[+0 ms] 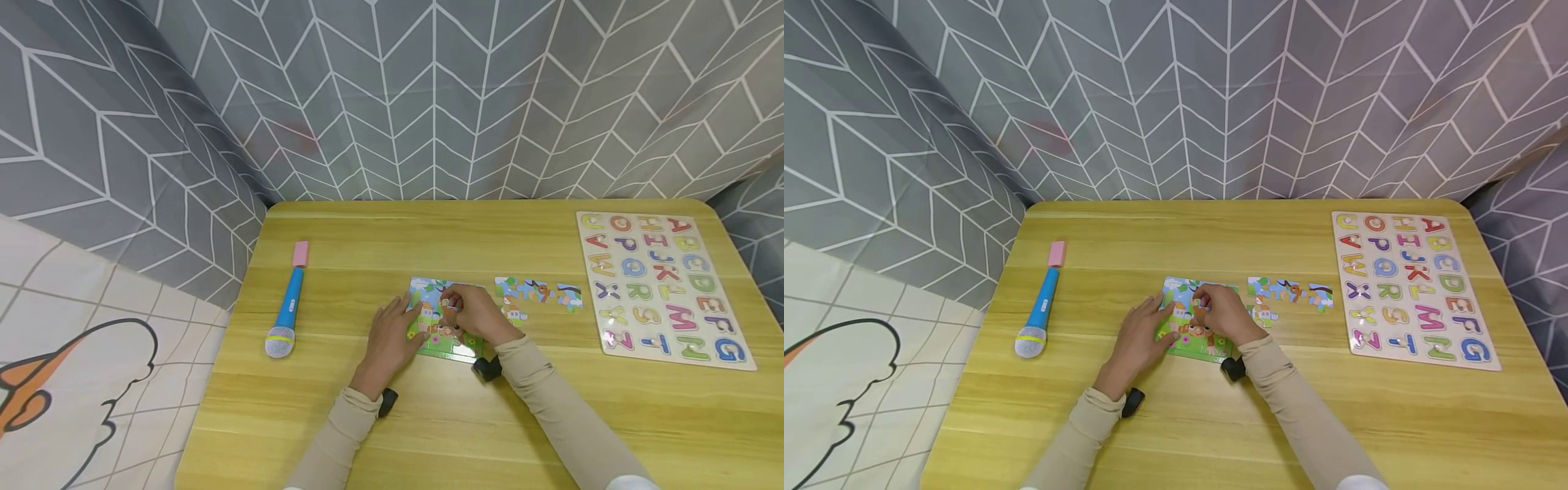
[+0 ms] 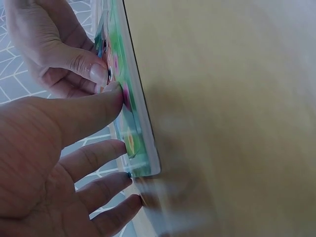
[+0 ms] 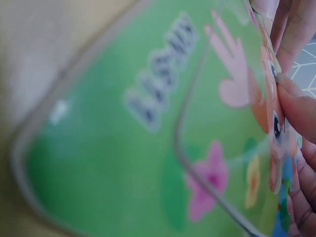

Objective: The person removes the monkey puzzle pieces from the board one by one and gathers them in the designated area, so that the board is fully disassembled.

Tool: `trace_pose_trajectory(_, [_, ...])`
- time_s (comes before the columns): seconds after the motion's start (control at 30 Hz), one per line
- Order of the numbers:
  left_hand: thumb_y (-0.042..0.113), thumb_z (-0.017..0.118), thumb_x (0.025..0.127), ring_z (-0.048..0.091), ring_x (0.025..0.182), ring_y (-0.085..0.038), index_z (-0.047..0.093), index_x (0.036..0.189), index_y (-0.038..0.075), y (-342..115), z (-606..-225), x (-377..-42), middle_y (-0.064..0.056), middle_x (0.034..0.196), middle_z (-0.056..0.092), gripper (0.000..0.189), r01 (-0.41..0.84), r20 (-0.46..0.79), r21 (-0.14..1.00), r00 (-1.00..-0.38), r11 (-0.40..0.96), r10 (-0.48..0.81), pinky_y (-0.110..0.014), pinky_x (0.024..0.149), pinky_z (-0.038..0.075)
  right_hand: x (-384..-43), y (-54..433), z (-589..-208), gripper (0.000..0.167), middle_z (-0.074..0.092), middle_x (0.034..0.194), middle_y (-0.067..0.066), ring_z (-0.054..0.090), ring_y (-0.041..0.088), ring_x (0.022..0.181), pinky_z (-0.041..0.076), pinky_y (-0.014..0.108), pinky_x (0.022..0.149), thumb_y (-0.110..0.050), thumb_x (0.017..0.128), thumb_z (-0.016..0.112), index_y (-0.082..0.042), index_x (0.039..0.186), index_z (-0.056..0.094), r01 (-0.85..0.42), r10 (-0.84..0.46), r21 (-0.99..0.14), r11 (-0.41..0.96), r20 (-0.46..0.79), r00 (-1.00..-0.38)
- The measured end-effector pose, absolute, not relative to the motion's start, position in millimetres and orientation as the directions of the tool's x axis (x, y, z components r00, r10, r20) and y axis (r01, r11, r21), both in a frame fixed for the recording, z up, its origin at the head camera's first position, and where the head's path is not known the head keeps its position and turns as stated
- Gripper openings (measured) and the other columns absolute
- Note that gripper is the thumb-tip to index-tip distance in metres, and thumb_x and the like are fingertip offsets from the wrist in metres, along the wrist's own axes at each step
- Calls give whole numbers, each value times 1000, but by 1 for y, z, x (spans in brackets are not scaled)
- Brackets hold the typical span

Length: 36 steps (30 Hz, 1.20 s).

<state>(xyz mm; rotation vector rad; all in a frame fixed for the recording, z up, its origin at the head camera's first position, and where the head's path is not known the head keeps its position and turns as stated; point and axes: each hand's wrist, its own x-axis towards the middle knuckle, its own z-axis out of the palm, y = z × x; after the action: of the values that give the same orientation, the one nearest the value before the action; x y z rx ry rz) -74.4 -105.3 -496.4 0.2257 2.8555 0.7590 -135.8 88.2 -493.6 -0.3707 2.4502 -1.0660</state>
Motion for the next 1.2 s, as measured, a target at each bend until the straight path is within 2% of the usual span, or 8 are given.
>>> trace_pose_trajectory(0.37, [31,74,91,37,149,-37,58,142,11,-107,-496,-74,-13,160,41,57,90,-140,504,-973,859,184,-62,122,25,-134,85,-492,36,65,100,9,61,18,83,57,31,75,-11,86,79,-4,117,64,-55,-408,-763,644,-282,-868])
trace_pose_trajectory(0.57, [39,76,88,37,149,-37,56,143,11,-108,-496,-70,-14,160,39,65,96,-130,502,-974,860,185,-64,121,26,-132,82,-491,40,65,99,7,59,18,86,55,33,80,-14,80,84,-7,114,64,-71,-398,-736,673,-279,-874])
trace_pose_trajectory(1.0, [37,79,86,42,146,-40,60,139,10,-104,-497,-67,-15,158,43,63,129,-106,453,-975,882,197,-66,117,32,-122,82,-489,36,64,88,7,59,14,73,56,29,68,-6,81,82,-3,110,62,-180,-442,-737,651,-176,-880])
trace_pose_trajectory(1.2, [39,78,86,43,145,-41,60,140,10,-102,-496,-70,-16,157,45,64,137,-86,453,-977,881,196,-66,117,32,-125,85,-485,31,69,91,9,65,12,71,59,30,70,-4,85,78,-3,112,62,-234,-490,-749,620,-136,-861])
